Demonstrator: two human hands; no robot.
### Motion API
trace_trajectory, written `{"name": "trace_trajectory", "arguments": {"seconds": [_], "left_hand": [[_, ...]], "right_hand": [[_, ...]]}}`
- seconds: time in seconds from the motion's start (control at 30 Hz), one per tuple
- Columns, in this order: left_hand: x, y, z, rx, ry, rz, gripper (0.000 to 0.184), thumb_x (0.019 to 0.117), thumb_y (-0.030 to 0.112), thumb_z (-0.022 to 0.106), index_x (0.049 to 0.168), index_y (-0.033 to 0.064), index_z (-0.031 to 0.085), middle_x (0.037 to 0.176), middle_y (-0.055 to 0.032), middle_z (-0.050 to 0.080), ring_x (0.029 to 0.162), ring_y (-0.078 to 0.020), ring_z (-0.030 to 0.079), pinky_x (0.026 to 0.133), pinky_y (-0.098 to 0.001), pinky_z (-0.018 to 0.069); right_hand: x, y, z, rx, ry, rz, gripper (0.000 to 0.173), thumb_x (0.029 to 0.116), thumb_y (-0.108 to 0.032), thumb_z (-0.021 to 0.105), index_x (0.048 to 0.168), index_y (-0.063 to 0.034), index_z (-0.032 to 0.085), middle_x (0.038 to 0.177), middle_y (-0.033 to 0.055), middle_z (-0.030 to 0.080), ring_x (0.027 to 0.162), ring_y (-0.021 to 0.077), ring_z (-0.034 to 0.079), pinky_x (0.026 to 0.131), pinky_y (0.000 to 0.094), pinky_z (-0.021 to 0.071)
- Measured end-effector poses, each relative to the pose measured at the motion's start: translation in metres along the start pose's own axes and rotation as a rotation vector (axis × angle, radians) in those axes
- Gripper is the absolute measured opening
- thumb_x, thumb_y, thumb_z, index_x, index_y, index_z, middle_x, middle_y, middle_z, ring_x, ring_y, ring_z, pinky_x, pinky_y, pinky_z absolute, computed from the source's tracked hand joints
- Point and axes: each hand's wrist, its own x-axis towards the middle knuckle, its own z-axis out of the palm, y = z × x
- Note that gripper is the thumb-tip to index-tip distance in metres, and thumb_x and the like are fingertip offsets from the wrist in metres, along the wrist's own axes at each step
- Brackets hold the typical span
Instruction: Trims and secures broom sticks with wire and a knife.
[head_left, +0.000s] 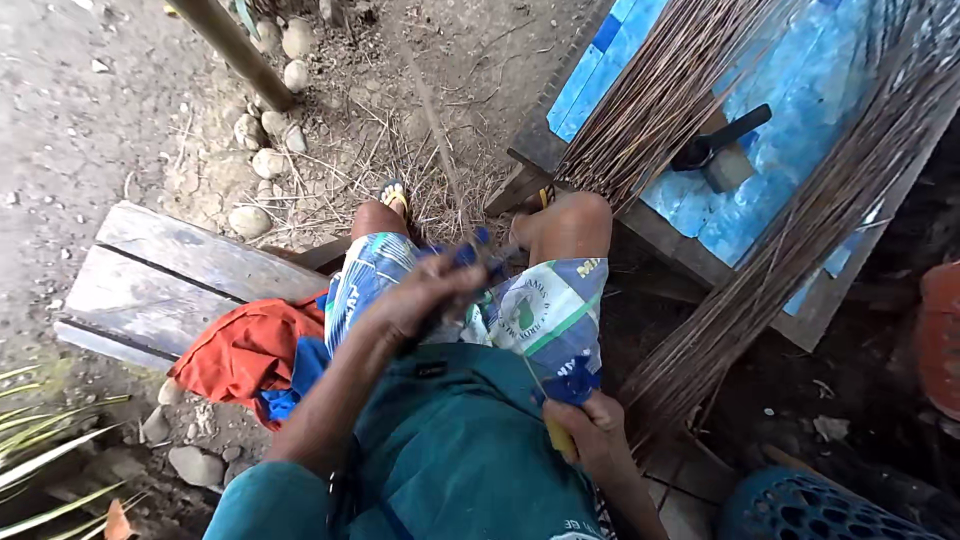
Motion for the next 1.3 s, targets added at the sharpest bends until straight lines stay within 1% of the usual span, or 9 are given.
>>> {"name": "trace_trajectory", "arguments": {"seconds": [0.13, 0.33, 0.4, 0.53, 0.67, 0.83, 1.07, 1.2, 1.3], "left_hand": [[0.013, 0.026, -0.043, -0.119, 0.111, 0.128, 0.027, 0.101, 0.035, 0.061, 0.11, 0.0101, 0.065, 0.071, 0.0017, 0.063, 0.049, -0.0038, 0.057, 0.045, -0.0188, 0.0519], [0.006, -0.031, 0.038, 0.017, -0.255, -0.108, 0.005, 0.0981, 0.022, 0.062, 0.095, 0.0191, 0.064, 0.067, 0.0115, 0.059, 0.054, 0.0021, 0.053, 0.05, -0.0154, 0.0469], [0.007, -0.021, 0.021, -0.033, -0.11, -0.026, 0.011, 0.0934, 0.033, 0.067, 0.089, 0.0226, 0.068, 0.061, 0.0129, 0.057, 0.051, 0.0036, 0.051, 0.049, -0.0145, 0.0445], [0.012, 0.018, -0.041, -0.148, 0.083, 0.181, 0.029, 0.0966, 0.039, 0.069, 0.108, 0.0127, 0.067, 0.072, 0.0019, 0.064, 0.05, -0.0036, 0.056, 0.047, -0.0188, 0.0507], [0.014, 0.007, -0.011, -0.164, 0.025, 0.192, 0.023, 0.0943, 0.034, 0.073, 0.103, 0.013, 0.068, 0.078, 0.001, 0.067, 0.052, -0.0026, 0.056, 0.048, -0.018, 0.0508], [0.015, -0.008, 0.018, -0.115, -0.027, 0.22, 0.019, 0.0924, 0.032, 0.076, 0.094, 0.0139, 0.069, 0.07, 0.0014, 0.064, 0.05, -0.0024, 0.054, 0.047, -0.0174, 0.0484], [0.03, 0.036, -0.04, 0.009, 0.249, 0.301, 0.024, 0.101, 0.037, 0.055, 0.105, 0.0146, 0.062, 0.06, 0.0078, 0.056, 0.046, -0.0012, 0.05, 0.044, -0.0172, 0.0455], [0.04, 0.087, -0.137, -0.154, 0.724, 0.423, 0.034, 0.1118, 0.036, 0.03, 0.101, 0.0175, 0.056, 0.054, 0.011, 0.044, 0.042, -0.0002, 0.042, 0.044, -0.0167, 0.0417], [0.035, 0.106, -0.165, -0.377, 0.944, 0.48, 0.038, 0.1108, 0.043, 0.03, 0.094, 0.0191, 0.055, 0.055, 0.0093, 0.042, 0.043, -0.0022, 0.041, 0.042, -0.0178, 0.0397]], "right_hand": [[-0.015, 0.006, -0.004, 0.076, -0.022, 0.029, 0.015, 0.1018, -0.017, 0.061, 0.107, -0.0186, 0.075, 0.079, -0.0076, 0.071, 0.053, -0.006, 0.057, 0.046, 0.0111, 0.049], [0.008, 0.0, 0.001, 0.522, 0.044, 0.248, 0.017, 0.0971, -0.024, 0.066, 0.105, -0.013, 0.076, 0.064, -0.0046, 0.065, 0.046, -0.0029, 0.053, 0.043, 0.0139, 0.0456], [-0.007, 0.006, -0.005, 0.422, -0.001, 0.254, 0.016, 0.0963, -0.026, 0.067, 0.105, -0.018, 0.077, 0.072, -0.0054, 0.07, 0.05, -0.0036, 0.056, 0.045, 0.0134, 0.0471], [-0.033, 0.017, -0.017, 0.274, -0.059, 0.25, 0.014, 0.099, -0.023, 0.065, 0.103, -0.0192, 0.078, 0.074, -0.0057, 0.071, 0.05, -0.0044, 0.057, 0.045, 0.0128, 0.0488], [0.0, 0.004, 0.004, 0.321, -0.099, 0.226, 0.022, 0.1048, -0.028, 0.058, 0.12, -0.0167, 0.07, 0.078, -0.0011, 0.073, 0.058, 0.0027, 0.064, 0.051, 0.0179, 0.0549], [0.058, -0.007, 0.029, 0.409, 0.04, 0.115, 0.018, 0.1018, -0.021, 0.062, 0.107, -0.0074, 0.072, 0.069, -0.0017, 0.066, 0.049, 0.0015, 0.056, 0.045, 0.0177, 0.0503], [0.016, 0.01, 0.025, 0.185, 0.005, 0.113, 0.015, 0.0992, -0.025, 0.064, 0.105, -0.0161, 0.075, 0.068, -0.0079, 0.065, 0.048, -0.0032, 0.052, 0.044, 0.0147, 0.0464], [-0.047, 0.009, 0.004, 0.062, 0.124, 0.254, 0.014, 0.0971, -0.017, 0.063, 0.099, -0.0198, 0.076, 0.072, -0.0103, 0.07, 0.05, -0.0068, 0.055, 0.046, 0.0117, 0.0468], [-0.061, 0.015, -0.011, 0.246, 0.287, 0.319, 0.017, 0.0989, -0.018, 0.059, 0.1, -0.0173, 0.076, 0.067, -0.006, 0.068, 0.049, -0.0029, 0.054, 0.046, 0.0146, 0.0461]]}}
